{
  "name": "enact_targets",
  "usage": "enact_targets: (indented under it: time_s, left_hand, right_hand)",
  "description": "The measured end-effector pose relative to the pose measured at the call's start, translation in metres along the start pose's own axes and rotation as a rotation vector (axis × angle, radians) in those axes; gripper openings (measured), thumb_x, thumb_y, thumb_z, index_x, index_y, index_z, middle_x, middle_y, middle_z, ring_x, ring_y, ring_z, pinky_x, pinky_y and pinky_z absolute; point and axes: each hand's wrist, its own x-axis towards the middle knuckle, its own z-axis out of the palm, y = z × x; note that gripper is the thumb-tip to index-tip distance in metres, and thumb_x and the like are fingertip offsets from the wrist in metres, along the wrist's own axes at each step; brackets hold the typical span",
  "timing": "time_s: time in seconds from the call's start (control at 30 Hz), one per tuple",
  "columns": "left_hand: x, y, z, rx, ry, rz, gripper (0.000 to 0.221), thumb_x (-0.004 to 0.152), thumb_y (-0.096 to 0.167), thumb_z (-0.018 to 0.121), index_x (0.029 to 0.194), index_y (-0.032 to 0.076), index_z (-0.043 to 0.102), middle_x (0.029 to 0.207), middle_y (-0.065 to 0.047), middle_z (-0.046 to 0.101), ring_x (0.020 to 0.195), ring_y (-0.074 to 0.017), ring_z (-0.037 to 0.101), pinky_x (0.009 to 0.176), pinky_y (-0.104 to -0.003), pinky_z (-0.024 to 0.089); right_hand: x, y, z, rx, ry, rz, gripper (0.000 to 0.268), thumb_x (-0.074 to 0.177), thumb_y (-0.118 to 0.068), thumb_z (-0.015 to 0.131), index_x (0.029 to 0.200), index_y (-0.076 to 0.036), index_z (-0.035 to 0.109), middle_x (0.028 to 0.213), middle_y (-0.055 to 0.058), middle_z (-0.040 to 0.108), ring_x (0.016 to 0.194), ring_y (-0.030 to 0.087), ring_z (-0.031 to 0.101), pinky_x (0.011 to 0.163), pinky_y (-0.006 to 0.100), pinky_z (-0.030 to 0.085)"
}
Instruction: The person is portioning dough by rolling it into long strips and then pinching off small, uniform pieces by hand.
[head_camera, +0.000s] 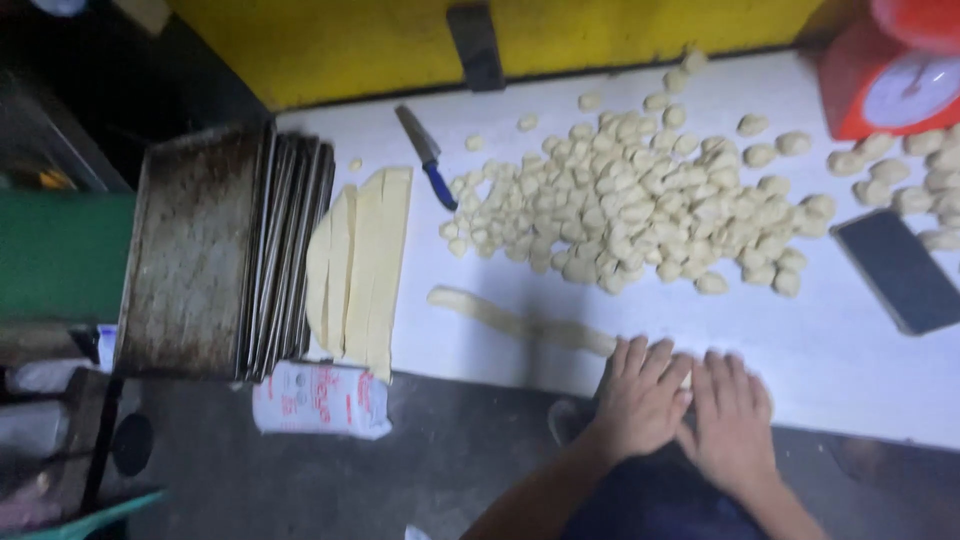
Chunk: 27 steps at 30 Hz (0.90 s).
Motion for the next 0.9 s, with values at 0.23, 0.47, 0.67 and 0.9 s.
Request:
enact_targets:
  time_s: [0.23, 0.47, 0.67, 0.9]
  left_hand:
    - [0.056, -0.041, 0.05, 0.133, -0.248, -0.117, 0.054, 0.1, 0.048, 0.03, 0.141, 0.022, 0.054, 0.163, -0.006, 0.042, 0.149, -0.0388, 0.035, 0.117, -0.056, 0.027]
    - [0.002, -0.093, -0.013, 0.011, -0.004, 0.267, 0.039, 0.071, 0.038, 0.08, 0.093, 0.007, 0.076, 0.098, -0.012, 0.069, 0.102, -0.0352, 0.059, 0.087, -0.049, 0.045]
    - [-0.013, -0.167, -0.007, 0.233, 0.004, 0.16, 0.048, 0.088, 0.062, 0.066, 0.089, 0.015, 0.067, 0.084, -0.006, 0.063, 0.082, -0.0304, 0.063, 0.073, -0.045, 0.047]
    - [-0.066, -0.17, -0.049, 0.197, -0.115, 0.159, 0.044, 0.085, 0.057, 0.073, 0.098, 0.015, 0.07, 0.091, -0.007, 0.061, 0.089, -0.0303, 0.056, 0.077, -0.045, 0.04]
  right_hand:
    - [0.09, 0.074, 0.021, -0.135, -0.163, -0.015, 0.075, 0.081, -0.059, 0.053, 0.145, -0.02, 0.056, 0.145, 0.01, 0.058, 0.143, 0.03, 0.051, 0.11, 0.05, 0.046]
    - [0.007, 0.005, -0.002, -0.284, -0.057, 0.061, 0.077, 0.091, -0.065, 0.045, 0.153, -0.02, 0.053, 0.15, 0.009, 0.063, 0.141, 0.029, 0.058, 0.118, 0.049, 0.04]
    - [0.038, 0.015, 0.016, -0.209, -0.238, 0.239, 0.059, 0.094, -0.065, 0.045, 0.119, -0.016, 0.068, 0.093, 0.011, 0.07, 0.09, 0.038, 0.067, 0.076, 0.052, 0.055]
    - [-0.014, -0.047, 0.016, -0.245, -0.167, 0.136, 0.071, 0.093, -0.067, 0.031, 0.152, -0.029, 0.044, 0.145, 0.002, 0.057, 0.139, 0.029, 0.052, 0.108, 0.049, 0.044]
